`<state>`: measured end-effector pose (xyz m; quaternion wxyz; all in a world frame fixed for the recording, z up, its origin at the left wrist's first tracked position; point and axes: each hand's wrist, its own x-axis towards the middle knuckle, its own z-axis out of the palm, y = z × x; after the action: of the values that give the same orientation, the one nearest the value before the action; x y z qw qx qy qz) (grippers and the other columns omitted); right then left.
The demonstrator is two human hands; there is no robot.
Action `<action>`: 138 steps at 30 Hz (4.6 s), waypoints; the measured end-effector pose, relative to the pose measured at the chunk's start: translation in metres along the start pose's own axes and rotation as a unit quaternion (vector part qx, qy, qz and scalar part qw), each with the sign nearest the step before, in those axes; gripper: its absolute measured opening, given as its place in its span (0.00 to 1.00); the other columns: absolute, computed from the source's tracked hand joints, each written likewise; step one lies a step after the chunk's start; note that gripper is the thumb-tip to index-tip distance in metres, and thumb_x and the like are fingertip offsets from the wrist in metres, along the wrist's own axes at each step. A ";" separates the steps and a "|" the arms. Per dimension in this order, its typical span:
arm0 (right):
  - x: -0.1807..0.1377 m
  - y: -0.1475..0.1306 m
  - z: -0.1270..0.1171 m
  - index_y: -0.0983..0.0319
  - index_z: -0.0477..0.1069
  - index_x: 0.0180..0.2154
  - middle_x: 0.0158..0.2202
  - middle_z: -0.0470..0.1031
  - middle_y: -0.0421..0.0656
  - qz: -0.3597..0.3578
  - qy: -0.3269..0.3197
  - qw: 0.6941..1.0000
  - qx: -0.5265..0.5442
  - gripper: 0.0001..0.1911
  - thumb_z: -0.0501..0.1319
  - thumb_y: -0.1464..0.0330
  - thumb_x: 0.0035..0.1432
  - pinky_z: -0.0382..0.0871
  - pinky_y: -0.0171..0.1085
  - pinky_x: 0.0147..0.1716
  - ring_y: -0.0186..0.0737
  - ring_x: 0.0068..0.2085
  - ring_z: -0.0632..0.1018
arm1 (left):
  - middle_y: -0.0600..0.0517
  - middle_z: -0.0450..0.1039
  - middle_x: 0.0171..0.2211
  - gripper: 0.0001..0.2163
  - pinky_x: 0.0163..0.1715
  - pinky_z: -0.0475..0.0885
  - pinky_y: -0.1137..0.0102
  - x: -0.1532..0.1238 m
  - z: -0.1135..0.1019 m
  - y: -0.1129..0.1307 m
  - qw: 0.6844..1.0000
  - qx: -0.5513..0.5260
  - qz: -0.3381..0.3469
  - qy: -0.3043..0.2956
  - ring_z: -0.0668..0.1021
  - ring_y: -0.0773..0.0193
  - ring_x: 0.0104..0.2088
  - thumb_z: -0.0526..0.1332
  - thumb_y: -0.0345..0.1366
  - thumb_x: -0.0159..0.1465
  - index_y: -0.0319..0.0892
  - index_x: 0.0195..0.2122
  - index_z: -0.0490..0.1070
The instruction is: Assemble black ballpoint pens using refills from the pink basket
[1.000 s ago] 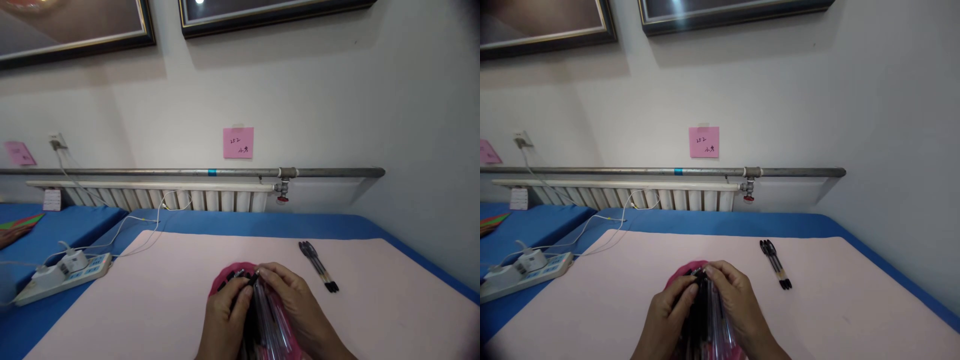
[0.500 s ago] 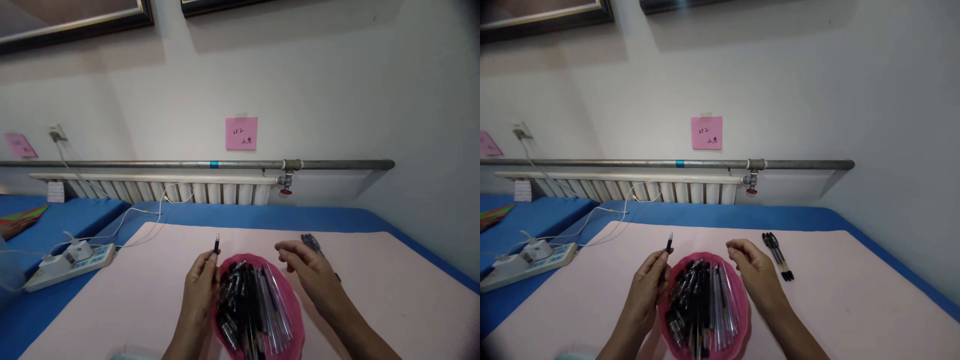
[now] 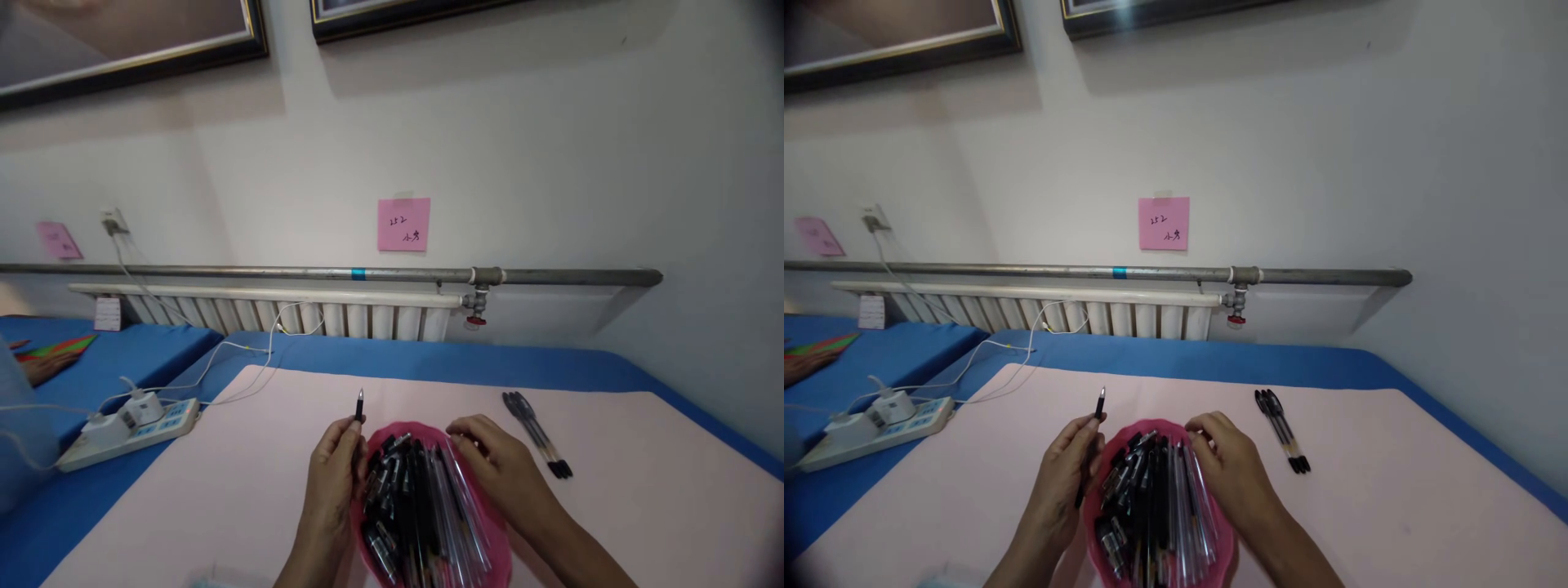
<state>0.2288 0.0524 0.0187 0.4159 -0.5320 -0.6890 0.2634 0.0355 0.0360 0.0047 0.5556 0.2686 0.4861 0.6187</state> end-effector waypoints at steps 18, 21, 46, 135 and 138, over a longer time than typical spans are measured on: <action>0.002 0.022 0.015 0.57 0.71 0.27 0.30 0.73 0.42 -0.052 -0.010 0.998 -0.041 0.08 0.54 0.68 0.54 0.66 0.41 0.34 0.44 0.33 0.74 | 0.59 0.65 0.17 0.14 0.11 0.49 0.79 0.004 -0.004 -0.002 1.000 -0.003 -0.009 -0.023 0.57 0.78 0.12 0.61 0.46 0.54 0.39 0.30 0.67; 0.002 0.023 0.014 0.58 0.70 0.29 0.31 0.73 0.43 -0.056 -0.004 0.997 -0.058 0.09 0.52 0.68 0.55 0.67 0.41 0.34 0.43 0.34 0.74 | 0.58 0.65 0.17 0.13 0.11 0.50 0.79 0.006 -0.006 -0.003 1.000 -0.007 -0.006 -0.020 0.59 0.78 0.12 0.63 0.45 0.53 0.39 0.29 0.67; -0.039 -0.026 0.056 0.60 0.71 0.32 0.32 0.76 0.42 -0.213 -0.276 0.920 -0.177 0.08 0.56 0.77 0.52 0.58 0.42 0.38 0.41 0.35 0.71 | 0.58 0.64 0.19 0.11 0.11 0.51 0.80 0.012 -0.015 0.002 0.997 -0.073 -0.004 -0.004 0.62 0.76 0.15 0.63 0.40 0.53 0.38 0.33 0.68; -0.016 -0.005 0.034 0.59 0.72 0.37 0.31 0.75 0.39 0.115 -0.098 0.871 0.467 0.06 0.62 0.66 0.55 0.64 0.35 0.37 0.37 0.33 0.74 | 0.60 0.62 0.15 0.16 0.08 0.47 0.78 -0.013 0.013 -0.031 0.974 0.056 -0.128 -0.178 0.57 0.77 0.10 0.64 0.49 0.49 0.41 0.28 0.66; -0.016 -0.004 0.034 0.60 0.72 0.36 0.31 0.75 0.40 0.112 -0.097 0.872 0.466 0.06 0.62 0.66 0.56 0.65 0.36 0.37 0.38 0.34 0.74 | 0.60 0.62 0.14 0.18 0.09 0.47 0.78 -0.012 0.013 -0.032 0.975 0.054 -0.126 -0.177 0.58 0.77 0.10 0.66 0.50 0.47 0.41 0.29 0.68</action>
<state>0.1992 0.0388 -0.0008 0.5146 -0.3218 -0.4588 0.6490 0.0636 0.0255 -0.0160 0.6911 0.3397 0.4426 0.4594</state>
